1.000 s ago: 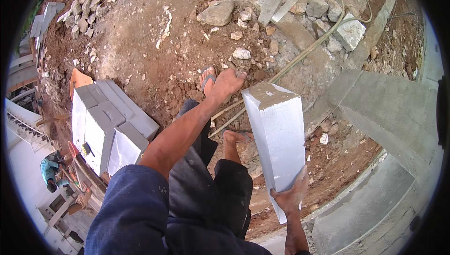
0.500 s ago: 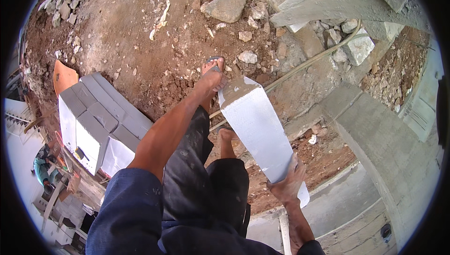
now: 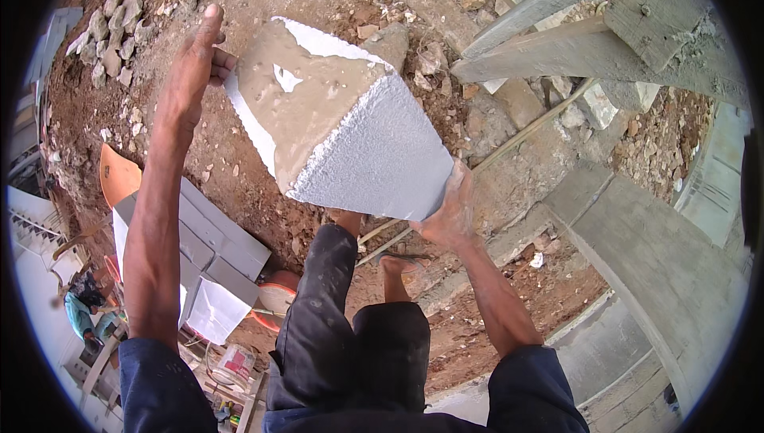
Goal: The person scoops wet cement from a bucket using a trowel and spreads it onto the back of a rectangular tile. They repeat this process for multiple tiles, placing the coated tiles on the ground.
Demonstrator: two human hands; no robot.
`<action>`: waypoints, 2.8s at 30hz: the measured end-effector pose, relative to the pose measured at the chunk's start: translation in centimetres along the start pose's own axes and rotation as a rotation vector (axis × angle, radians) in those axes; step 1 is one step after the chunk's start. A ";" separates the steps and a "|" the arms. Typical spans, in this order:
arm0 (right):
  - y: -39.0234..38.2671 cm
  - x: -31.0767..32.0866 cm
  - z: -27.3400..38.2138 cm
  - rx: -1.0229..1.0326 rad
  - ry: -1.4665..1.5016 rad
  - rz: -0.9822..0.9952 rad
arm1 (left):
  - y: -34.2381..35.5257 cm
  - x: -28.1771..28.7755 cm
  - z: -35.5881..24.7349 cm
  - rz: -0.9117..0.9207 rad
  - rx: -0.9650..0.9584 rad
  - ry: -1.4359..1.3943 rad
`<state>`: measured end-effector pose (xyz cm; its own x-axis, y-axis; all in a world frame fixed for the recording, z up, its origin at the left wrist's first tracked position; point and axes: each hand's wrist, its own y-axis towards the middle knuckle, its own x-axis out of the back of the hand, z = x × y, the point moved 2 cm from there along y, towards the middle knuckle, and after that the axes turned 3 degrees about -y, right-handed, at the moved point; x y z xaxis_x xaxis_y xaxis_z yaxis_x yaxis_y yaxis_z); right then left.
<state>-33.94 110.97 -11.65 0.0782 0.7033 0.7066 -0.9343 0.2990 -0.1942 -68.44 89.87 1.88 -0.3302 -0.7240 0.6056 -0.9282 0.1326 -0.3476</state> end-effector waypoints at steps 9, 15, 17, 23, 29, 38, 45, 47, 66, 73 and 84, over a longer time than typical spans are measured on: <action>9.2 -3.4 -3.9 -0.139 0.129 0.207 | -2.1 -3.6 -10.0 -0.283 -0.392 0.179; 6.8 -1.5 -8.4 -0.170 0.000 0.213 | -4.8 -9.6 -14.6 0.005 -0.408 0.158; 6.3 -1.4 -10.1 -0.226 0.013 0.212 | -5.1 -11.4 -15.7 0.051 -0.467 0.128; 5.6 -2.5 -11.8 -0.246 0.061 -0.045 | -5.7 -12.7 -18.2 0.069 -0.484 0.093; 5.8 -2.3 -13.5 -0.301 0.241 -0.143 | -2.8 -15.8 -18.4 0.078 -0.554 0.073; 6.0 0.3 -9.7 -0.429 0.642 -0.175 | -1.0 -15.6 -17.9 0.200 -0.516 -0.155; 6.7 4.8 -7.3 -0.297 0.619 -0.297 | 0.7 -16.7 -17.3 0.212 -0.462 -0.144; 6.9 6.5 -6.6 -0.176 0.574 -0.280 | 0.7 -17.1 -16.6 0.156 -0.479 -0.164; 5.3 7.3 1.4 -0.360 0.499 -0.377 | -0.8 -14.6 -14.0 0.204 -0.570 -0.257; 1.8 8.5 1.7 -0.552 0.557 -0.379 | -4.4 -16.5 -14.9 0.093 -0.791 -0.377; 4.1 10.9 -2.9 -0.446 0.558 -0.327 | -3.4 -19.6 -14.1 0.241 -0.605 -0.200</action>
<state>-35.90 121.73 -6.69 0.5987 0.7197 0.3515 -0.6152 0.6942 -0.3735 -61.27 113.18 1.28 -0.5558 -0.7302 0.3974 -0.7842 0.6191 0.0408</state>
